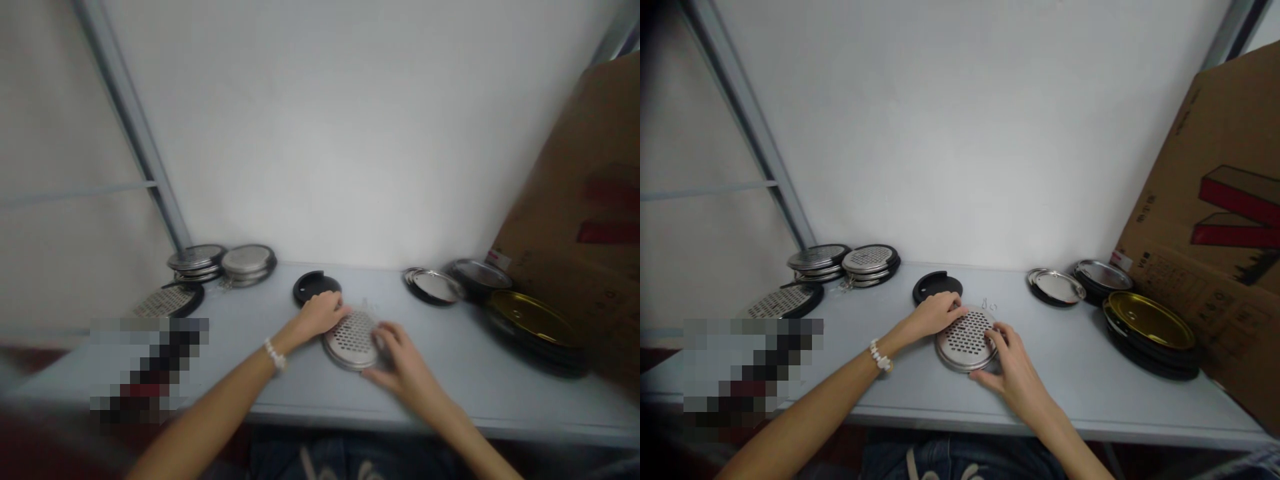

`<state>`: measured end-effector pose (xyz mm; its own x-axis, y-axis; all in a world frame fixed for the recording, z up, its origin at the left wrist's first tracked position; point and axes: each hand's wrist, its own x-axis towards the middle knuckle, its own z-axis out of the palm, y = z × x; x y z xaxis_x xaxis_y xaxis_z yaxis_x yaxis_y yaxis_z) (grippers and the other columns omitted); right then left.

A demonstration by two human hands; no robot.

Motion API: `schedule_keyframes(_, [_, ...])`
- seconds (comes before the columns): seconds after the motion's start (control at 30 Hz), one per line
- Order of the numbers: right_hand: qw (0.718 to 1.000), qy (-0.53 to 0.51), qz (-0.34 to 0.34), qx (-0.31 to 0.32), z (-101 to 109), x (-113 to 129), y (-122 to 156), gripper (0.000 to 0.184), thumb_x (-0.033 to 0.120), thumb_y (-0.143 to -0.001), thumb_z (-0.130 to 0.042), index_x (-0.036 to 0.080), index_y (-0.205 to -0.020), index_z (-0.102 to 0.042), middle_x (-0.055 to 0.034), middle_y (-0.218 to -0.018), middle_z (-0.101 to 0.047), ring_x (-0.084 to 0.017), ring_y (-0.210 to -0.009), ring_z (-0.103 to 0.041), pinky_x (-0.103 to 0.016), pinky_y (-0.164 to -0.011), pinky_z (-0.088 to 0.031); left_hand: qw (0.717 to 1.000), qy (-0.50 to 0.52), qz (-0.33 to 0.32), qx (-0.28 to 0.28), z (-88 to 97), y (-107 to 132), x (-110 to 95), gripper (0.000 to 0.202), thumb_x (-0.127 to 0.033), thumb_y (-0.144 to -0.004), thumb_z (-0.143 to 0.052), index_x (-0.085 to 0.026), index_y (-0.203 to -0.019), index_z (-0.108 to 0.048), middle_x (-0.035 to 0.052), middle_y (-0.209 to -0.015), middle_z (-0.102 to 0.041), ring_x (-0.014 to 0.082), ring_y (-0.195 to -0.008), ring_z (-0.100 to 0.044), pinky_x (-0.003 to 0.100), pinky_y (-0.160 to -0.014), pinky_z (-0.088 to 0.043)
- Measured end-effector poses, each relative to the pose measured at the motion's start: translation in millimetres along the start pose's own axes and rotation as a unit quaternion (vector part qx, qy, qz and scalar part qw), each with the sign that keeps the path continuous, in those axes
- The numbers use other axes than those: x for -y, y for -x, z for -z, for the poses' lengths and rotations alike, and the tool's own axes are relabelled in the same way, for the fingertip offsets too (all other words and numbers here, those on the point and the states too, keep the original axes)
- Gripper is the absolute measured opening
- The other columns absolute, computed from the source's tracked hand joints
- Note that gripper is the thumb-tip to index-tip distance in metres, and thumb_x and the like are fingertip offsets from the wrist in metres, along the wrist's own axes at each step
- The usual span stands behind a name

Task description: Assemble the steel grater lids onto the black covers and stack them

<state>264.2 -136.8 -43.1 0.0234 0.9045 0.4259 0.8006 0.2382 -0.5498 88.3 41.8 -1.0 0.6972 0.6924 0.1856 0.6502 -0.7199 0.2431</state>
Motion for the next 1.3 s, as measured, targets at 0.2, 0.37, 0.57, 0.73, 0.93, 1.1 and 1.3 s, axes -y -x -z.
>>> schedule_keyframes(0.2, [1.0, -0.004, 0.003, 0.003, 1.3, 2.8, 0.2, 0.051, 0.035, -0.082, -0.075, 0.023, -0.128, -0.056, -0.014, -0.134, -0.051, -0.031, -0.124, -0.053, -0.049, -0.107, -0.046, 0.999, -0.032, -0.007, 0.008, -3.2, 0.9, 3.3, 0.04, -0.056, -0.095, -0.05, -0.02, -0.097, -0.066, 0.0111, -0.103, -0.07, 0.0295, -0.097, -0.068, 0.036, -0.08, -0.049])
schedule_keyframes(0.37, [1.0, 0.005, 0.004, 0.001, 1.7, 4.3, -0.4, 0.048, 0.034, -0.081, -0.076, 0.023, -0.124, -0.059, -0.0141, -0.133, -0.053, -0.032, -0.121, -0.056, -0.048, -0.104, -0.048, 0.999, -0.041, -0.033, 0.003, -3.6, 4.0, 2.5, 0.043, -0.061, -0.094, -0.051, -0.02, -0.098, -0.064, 0.0111, -0.103, -0.068, 0.0293, -0.095, -0.067, 0.035, -0.078, -0.049])
schedule_keyframes(0.57, [1.0, 0.02, 0.008, 0.003, 2.1, 4.8, -1.1, 0.045, 0.033, -0.08, -0.078, 0.019, -0.12, -0.062, -0.0144, -0.129, -0.056, -0.029, -0.115, -0.06, -0.042, -0.1, -0.051, 0.999, -0.022, -0.038, 0.024, -3.9, 4.3, 2.5, 0.047, -0.064, -0.091, -0.053, -0.019, -0.102, -0.063, 0.0109, -0.104, -0.066, 0.0295, -0.093, -0.067, 0.036, -0.078, -0.049])
schedule_keyframes(0.73, [0.999, 0.034, 0.009, 0.003, 3.1, 5.6, -1.9, 0.045, 0.032, -0.077, -0.081, 0.02, -0.117, -0.063, -0.0137, -0.127, -0.058, -0.029, -0.114, -0.06, -0.044, -0.099, -0.052, 0.999, -0.033, -0.033, 0.021, -4.4, 5.6, -1.9, 0.047, -0.064, -0.092, -0.053, -0.019, -0.103, -0.062, 0.012, -0.107, -0.064, 0.0298, -0.095, -0.066, 0.037, -0.079, -0.049])
schedule_keyframes(0.93, [0.999, 0.051, 0.018, -0.007, 2.5, 3.8, -1.0, 0.044, 0.032, -0.077, -0.081, 0.023, -0.116, -0.063, -0.0127, -0.129, -0.057, -0.031, -0.118, -0.056, -0.047, -0.102, -0.05, 0.998, -0.047, -0.046, 0.02, -4.3, 6.7, -7.9, 0.045, -0.062, -0.093, -0.052, -0.019, -0.103, -0.062, 0.0118, -0.108, -0.062, 0.0285, -0.097, -0.064, 0.036, -0.079, -0.049])
schedule_keyframes(1.1, [0.998, 0.063, 0.027, -0.003, 0.8, 1.1, 0.8, 0.045, 0.032, -0.081, -0.078, 0.02, -0.12, -0.06, -0.0147, -0.129, -0.057, -0.031, -0.117, -0.057, -0.047, -0.101, -0.05, 0.995, -0.064, -0.018, -0.077, 9.8, -5.4, 12.4, 0.028, -0.042, -0.1, -0.048, -0.018, -0.106, -0.062, 0.0132, -0.11, -0.062, 0.0284, -0.105, -0.059, 0.037, -0.088, -0.047])
schedule_keyframes(1.3, [0.995, 0.087, 0.035, -0.014, 0.1, 5.1, 1.8, 0.038, 0.037, -0.084, -0.076, 0.022, -0.117, -0.062, -0.0127, -0.122, -0.062, -0.031, -0.112, -0.06, -0.047, -0.096, -0.052, 0.965, -0.128, 0.185, -0.132, 33.8, -11.8, 62.2, 0.033, -0.025, -0.095, -0.049, -0.009, -0.122, -0.059, 0.0244, -0.125, -0.059, 0.0362, -0.119, -0.053, 0.044, -0.097, -0.043])
